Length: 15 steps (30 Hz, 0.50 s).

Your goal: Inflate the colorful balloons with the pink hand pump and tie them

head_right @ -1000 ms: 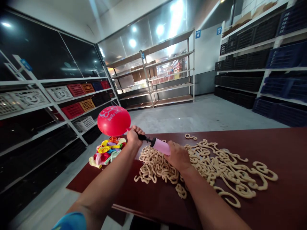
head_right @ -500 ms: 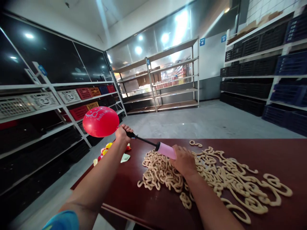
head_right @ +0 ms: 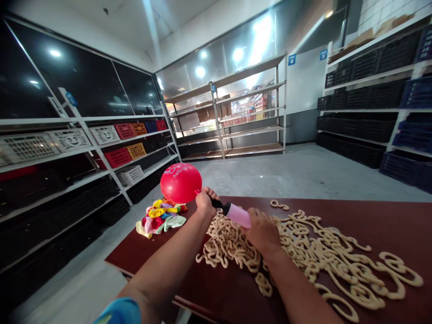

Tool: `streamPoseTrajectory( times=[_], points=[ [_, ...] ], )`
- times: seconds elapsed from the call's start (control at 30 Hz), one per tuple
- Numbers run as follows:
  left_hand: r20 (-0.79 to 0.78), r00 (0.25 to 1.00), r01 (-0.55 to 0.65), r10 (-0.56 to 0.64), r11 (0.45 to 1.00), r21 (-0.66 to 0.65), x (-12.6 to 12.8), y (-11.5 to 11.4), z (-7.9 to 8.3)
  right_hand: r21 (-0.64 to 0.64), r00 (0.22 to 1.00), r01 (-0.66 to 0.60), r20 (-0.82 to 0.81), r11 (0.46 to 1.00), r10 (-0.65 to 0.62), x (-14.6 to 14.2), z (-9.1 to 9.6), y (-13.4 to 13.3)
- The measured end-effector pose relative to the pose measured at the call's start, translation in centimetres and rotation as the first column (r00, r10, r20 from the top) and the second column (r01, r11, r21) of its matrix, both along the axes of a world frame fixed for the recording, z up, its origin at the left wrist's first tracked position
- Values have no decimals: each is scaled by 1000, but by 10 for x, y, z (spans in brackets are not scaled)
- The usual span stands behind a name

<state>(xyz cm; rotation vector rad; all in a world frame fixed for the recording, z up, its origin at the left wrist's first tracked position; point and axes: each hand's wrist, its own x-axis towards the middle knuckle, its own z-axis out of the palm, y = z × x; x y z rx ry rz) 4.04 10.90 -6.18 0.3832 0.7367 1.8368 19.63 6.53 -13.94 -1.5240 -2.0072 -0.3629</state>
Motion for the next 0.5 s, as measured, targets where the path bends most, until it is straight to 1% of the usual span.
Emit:
streamPoseTrajectory(
  times=[0.1,0.27,0.33,0.4,0.43,0.5],
  points=[
    [-18,1000,-20,20,1000,-9,-13,0,9,-6,1000,0,-20,1000,0,1,1,0],
    [-31,995,-92,92,996,11,-63,2,41,-4,1000,-2,-20,1000,2,4,1,4],
    [-45,991,-126,127,991,34,-80,2,51,-11,1000,0,-22,1000,-1,5,1,6],
    [-58,987,-146,149,988,54,-88,3,54,-17,1000,17,-16,1000,-18,5,1,6],
    [-61,986,-150,154,987,58,-88,3,53,-20,1000,27,-9,999,-27,4,1,5],
    [-58,987,-145,149,988,57,-80,4,44,-29,999,36,11,999,-36,3,1,4]
  ],
)
